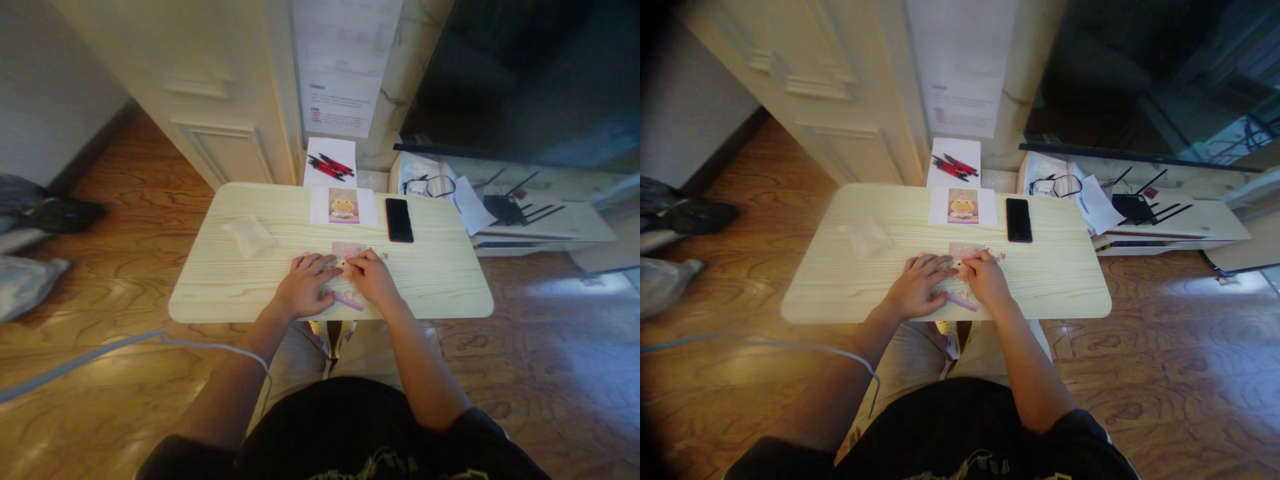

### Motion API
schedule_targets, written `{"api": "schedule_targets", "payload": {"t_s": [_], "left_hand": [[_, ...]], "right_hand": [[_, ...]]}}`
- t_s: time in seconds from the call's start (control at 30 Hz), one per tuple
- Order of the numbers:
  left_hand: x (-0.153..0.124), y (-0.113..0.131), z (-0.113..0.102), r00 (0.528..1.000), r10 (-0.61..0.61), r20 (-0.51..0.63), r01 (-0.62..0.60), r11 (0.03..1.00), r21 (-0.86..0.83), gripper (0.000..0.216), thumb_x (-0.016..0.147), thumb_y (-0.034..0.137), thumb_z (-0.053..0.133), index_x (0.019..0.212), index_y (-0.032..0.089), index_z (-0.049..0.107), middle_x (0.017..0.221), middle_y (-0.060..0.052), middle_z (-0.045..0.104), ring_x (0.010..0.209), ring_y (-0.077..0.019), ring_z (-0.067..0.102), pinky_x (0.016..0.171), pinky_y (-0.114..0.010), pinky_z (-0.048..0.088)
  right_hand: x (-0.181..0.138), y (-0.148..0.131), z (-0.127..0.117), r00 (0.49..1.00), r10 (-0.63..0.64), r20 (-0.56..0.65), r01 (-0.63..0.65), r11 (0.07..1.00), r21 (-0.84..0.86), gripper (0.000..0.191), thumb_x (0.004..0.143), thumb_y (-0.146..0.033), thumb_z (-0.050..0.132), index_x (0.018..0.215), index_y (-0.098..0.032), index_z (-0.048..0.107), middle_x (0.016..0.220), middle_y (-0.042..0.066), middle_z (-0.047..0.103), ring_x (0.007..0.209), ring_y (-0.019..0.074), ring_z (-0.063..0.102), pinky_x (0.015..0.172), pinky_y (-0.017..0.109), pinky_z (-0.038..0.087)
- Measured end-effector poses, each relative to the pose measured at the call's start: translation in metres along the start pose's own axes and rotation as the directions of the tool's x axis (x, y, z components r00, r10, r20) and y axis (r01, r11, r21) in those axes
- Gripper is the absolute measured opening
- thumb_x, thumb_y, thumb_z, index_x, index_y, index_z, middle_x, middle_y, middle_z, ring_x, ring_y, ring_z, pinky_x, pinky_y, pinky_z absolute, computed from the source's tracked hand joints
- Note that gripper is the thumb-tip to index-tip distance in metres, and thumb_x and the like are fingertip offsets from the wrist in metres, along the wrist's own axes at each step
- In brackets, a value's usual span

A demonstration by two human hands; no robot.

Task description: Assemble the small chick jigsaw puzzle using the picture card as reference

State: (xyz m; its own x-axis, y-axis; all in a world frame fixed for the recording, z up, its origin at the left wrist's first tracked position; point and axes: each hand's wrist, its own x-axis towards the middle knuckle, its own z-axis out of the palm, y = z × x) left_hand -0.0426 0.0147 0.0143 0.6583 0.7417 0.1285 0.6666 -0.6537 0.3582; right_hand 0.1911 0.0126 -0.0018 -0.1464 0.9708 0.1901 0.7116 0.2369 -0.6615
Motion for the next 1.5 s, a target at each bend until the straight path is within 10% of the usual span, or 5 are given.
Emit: {"api": "schedule_targets", "payload": {"t_s": [0.4, 1.5], "left_hand": [[-0.007, -0.009, 0.007, 0.927, -0.257, -0.275, 0.225, 0.964, -0.143, 0.029, 0.091, 0.034, 0.063, 0.118, 0.023, 0.066, 0.121, -0.007, 0.071, 0.118, -0.0283, 0.062, 0.102, -0.046, 0.046], [0.0, -0.008, 0.003, 0.966, -0.245, -0.078, 0.226, 0.954, -0.196, 0.023, 0.095, 0.041, 0.068, 0.114, 0.031, 0.075, 0.121, -0.005, 0.069, 0.115, -0.027, 0.059, 0.095, -0.047, 0.041]], "right_hand": [[-0.014, -0.001, -0.013, 0.996, -0.039, -0.075, 0.045, 0.996, 0.076, 0.027, 0.095, -0.009, 0.058, 0.105, -0.022, 0.079, 0.105, 0.007, 0.07, 0.104, 0.0219, 0.067, 0.1, 0.038, 0.055], [-0.008, 0.0, -0.016, 0.998, -0.045, -0.053, 0.046, 0.999, 0.021, 0.021, 0.095, -0.014, 0.06, 0.101, -0.024, 0.078, 0.103, 0.006, 0.072, 0.104, 0.0239, 0.067, 0.102, 0.043, 0.052]]}}
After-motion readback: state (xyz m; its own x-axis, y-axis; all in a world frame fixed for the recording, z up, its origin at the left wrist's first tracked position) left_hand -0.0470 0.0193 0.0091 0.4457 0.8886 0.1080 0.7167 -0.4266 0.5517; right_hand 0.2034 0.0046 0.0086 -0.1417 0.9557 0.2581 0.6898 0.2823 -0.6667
